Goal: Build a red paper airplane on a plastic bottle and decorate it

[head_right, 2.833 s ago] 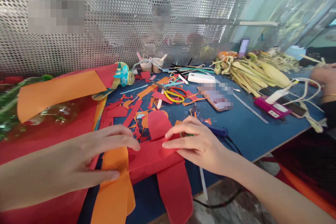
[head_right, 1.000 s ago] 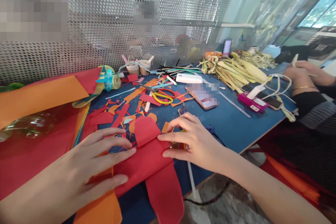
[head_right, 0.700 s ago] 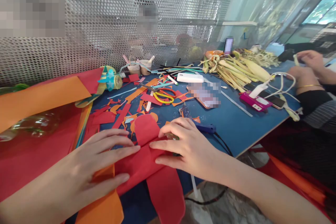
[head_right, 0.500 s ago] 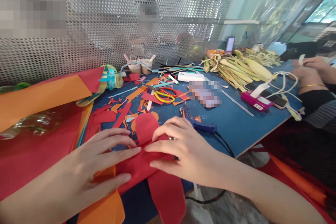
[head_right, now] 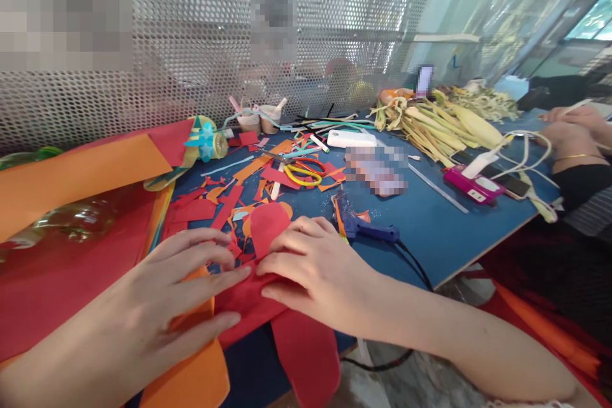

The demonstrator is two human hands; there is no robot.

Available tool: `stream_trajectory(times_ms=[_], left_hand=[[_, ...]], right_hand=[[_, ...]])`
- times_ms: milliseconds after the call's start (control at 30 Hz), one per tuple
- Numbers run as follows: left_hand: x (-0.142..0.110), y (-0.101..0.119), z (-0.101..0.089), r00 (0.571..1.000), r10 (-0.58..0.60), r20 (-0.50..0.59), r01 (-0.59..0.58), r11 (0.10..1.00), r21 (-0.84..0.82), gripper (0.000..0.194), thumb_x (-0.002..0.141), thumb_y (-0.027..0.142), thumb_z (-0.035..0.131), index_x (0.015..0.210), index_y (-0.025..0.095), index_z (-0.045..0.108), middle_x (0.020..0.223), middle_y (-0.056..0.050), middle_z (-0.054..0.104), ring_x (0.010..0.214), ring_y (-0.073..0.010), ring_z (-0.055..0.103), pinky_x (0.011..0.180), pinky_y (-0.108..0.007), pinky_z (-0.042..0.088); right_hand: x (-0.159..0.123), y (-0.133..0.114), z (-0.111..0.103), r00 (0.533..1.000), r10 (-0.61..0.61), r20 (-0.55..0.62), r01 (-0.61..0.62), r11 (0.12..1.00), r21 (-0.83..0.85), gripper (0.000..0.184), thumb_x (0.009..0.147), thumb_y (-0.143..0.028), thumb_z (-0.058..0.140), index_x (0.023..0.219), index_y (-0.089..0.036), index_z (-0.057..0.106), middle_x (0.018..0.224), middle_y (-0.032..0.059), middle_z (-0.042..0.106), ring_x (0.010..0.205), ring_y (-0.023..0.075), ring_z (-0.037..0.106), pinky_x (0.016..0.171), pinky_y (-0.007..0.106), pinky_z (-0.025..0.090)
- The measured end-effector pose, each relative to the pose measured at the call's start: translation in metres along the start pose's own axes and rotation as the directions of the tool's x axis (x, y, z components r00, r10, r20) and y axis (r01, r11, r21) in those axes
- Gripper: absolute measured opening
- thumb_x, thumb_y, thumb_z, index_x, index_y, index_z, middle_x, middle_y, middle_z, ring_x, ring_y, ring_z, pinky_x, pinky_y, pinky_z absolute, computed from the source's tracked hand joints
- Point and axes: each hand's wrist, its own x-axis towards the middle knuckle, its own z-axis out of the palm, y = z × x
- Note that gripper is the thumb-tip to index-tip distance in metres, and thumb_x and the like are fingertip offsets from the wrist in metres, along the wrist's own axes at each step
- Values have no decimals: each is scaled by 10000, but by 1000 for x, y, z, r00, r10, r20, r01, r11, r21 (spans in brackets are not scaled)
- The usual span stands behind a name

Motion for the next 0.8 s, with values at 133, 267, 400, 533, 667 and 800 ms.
stream_trajectory(times_ms=[133, 267, 400, 533, 667, 800], left_hand=[[-4, -2, -1, 999, 3, -36, -3, 1000, -2, 178, 898, 235, 531, 1019, 208, 658, 886, -39, 676, 1032, -246, 554, 873, -409, 522], [-2, -1, -3, 1000, -9, -6, 9, 1000, 17, 183, 912, 230, 502, 907, 209, 684, 794, -28, 680, 972, -238, 594, 893, -440, 514], [-3, 2, -2, 999, 31, 35, -33, 998, 49, 244, 933, 248, 462, 800, 217, 665, 698, -2, 653, 866, -209, 638, 938, -445, 504], [-3, 0, -6, 1000, 17, -15, -16, 998, 61, 184, 926, 287, 490, 943, 222, 660, 911, -35, 698, 1109, -238, 582, 965, -429, 500], [-4, -10, -22, 994, -98, 41, 91, 985, 145, 751, 731, 599, 648, 1359, 249, 432, 1332, -126, 565, 1204, -340, 536, 872, -486, 547], [-86, -39, 2, 959, -253, 126, 226, 954, 197, 995, 583, 480, 678, 1465, 251, 278, 1385, -141, 518, 1160, -413, 556, 738, -510, 577]], right_hand=[[-5, 7, -6, 1000, -6, -1, 6, 999, -40, 229, 920, -358, 573, 1026, -212, 714, 968, 60, 684, 919, 208, 541, 843, 380, 425], [-13, 14, -11, 1000, 9, -29, -12, 993, -118, 245, 917, -397, 566, 1037, -248, 719, 1013, 50, 707, 954, 211, 565, 887, 408, 420], [-18, 16, -13, 998, 25, -63, -35, 988, -153, 238, 882, -399, 614, 1027, -244, 722, 1037, 52, 710, 979, 226, 573, 897, 421, 440], [-21, 17, -23, 998, 39, -44, -44, 993, -109, 284, 875, -376, 627, 1098, -208, 681, 1090, 83, 681, 1007, 226, 573, 912, 409, 468], [-25, 24, -38, 993, 120, 20, -115, 979, -169, 638, 794, -518, 670, 1326, -201, 514, 1289, 122, 568, 1203, 274, 494, 997, 467, 435], [-29, 34, -43, 961, 229, 157, -188, 953, -240, 785, 748, -589, 674, 1385, -188, 450, 1401, 129, 482, 1290, 306, 428, 1020, 505, 425]])
